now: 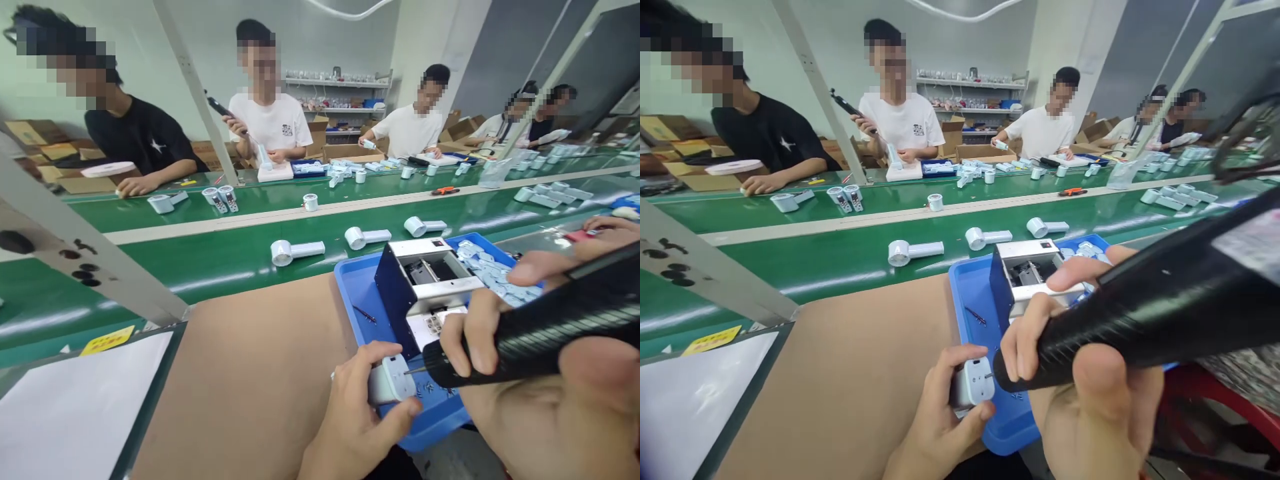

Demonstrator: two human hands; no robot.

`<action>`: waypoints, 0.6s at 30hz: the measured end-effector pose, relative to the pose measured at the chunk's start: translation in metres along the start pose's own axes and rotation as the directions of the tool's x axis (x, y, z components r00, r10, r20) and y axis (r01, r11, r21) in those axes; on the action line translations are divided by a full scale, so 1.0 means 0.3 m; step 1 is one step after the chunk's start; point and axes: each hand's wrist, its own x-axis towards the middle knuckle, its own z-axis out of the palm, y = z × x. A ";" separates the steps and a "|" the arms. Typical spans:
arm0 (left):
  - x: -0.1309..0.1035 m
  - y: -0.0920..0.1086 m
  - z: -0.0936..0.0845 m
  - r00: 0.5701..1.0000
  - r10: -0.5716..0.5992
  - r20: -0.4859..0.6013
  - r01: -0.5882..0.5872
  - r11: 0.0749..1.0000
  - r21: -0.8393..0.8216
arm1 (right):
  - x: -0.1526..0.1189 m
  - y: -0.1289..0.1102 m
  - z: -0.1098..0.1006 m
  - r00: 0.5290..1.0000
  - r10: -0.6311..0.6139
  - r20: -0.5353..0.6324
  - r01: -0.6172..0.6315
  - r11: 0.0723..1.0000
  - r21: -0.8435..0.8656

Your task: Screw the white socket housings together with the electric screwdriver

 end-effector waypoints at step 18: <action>0.019 0.050 -0.031 0.994 -0.029 -0.104 0.049 0.979 0.197 | 0.118 0.190 -0.566 0.985 0.092 0.146 -0.011 0.877 -0.481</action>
